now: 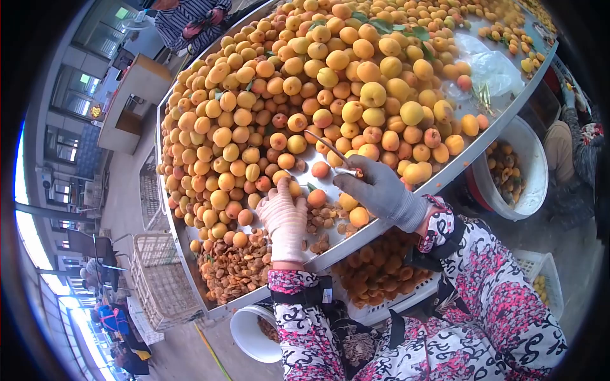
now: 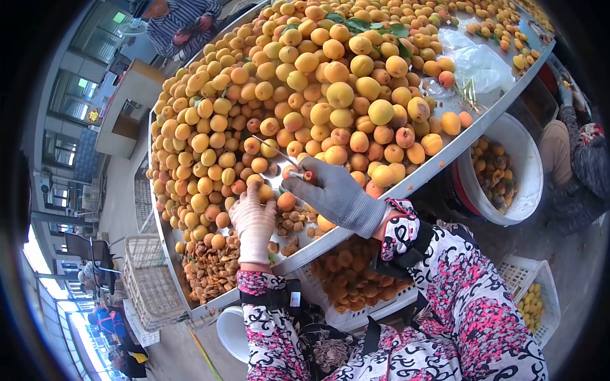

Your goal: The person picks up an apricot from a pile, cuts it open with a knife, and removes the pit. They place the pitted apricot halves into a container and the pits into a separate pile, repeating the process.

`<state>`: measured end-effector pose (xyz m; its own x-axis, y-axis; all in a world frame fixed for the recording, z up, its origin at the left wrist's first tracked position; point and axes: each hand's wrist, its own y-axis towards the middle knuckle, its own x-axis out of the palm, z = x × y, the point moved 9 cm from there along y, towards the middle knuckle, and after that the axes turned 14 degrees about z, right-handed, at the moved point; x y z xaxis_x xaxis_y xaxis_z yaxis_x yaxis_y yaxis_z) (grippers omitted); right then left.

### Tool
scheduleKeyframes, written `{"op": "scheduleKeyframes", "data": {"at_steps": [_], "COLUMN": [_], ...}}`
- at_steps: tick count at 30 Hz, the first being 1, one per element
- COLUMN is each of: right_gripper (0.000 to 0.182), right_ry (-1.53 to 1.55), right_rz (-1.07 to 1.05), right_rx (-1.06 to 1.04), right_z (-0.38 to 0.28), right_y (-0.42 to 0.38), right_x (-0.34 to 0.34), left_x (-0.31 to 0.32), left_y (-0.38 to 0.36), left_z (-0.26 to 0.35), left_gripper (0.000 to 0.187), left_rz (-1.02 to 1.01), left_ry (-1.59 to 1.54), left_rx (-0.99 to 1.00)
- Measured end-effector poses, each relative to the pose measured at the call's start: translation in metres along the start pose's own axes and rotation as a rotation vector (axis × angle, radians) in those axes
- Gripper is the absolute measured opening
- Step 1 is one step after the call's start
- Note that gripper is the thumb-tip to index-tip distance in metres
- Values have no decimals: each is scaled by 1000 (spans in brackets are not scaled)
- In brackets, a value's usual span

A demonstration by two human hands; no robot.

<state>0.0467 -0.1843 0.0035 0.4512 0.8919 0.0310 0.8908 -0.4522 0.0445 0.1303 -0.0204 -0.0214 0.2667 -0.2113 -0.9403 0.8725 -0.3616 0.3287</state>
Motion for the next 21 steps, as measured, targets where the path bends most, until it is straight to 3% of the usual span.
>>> {"op": "scheduleKeyframes", "data": {"at_steps": [2,4,5,7,9,10,13,15,17,18,20,21], "right_gripper": [34,37,41,41,42,39,40,42,37,37,39,39], "right_ry": [25,-37,-101,-88,-56,115,193,189,154,152,-73,-73], "right_rz": [-16,2,13,-8,-61,-135,-203,-228,-294,-297,-194,-201], "right_rx": [49,104,162,246,422,542,686,677,712,710,442,436], "right_z": [2,4,9,10,20,26,22,14,20,21,15,16], "right_y": [0,-1,-2,-6,-15,-20,-32,-35,-37,-38,-27,-30], "right_x": [0,-1,-2,3,10,16,22,23,27,27,14,13], "left_x": [-5,-26,-35,-30,-44,-49,-51,-46,-41,-38,-42,-48], "left_y": [-2,-7,-11,-27,-34,-37,-36,-43,-44,-48,-48,-44], "left_z": [4,18,26,44,60,65,63,60,55,57,54,48], "left_gripper": [46,48,48,50,50,51,56,58,57,57,56,57], "left_rz": [11,77,77,-246,-289,-282,-252,-387,-309,-335,-302,-240], "left_ry": [-15,-611,-614,-1369,-1426,-1414,-1474,-1374,-1360,-1492,-1653,-1682], "left_rx": [26,-20,-15,-475,-456,-416,-323,-360,-279,-365,-473,-489]}}
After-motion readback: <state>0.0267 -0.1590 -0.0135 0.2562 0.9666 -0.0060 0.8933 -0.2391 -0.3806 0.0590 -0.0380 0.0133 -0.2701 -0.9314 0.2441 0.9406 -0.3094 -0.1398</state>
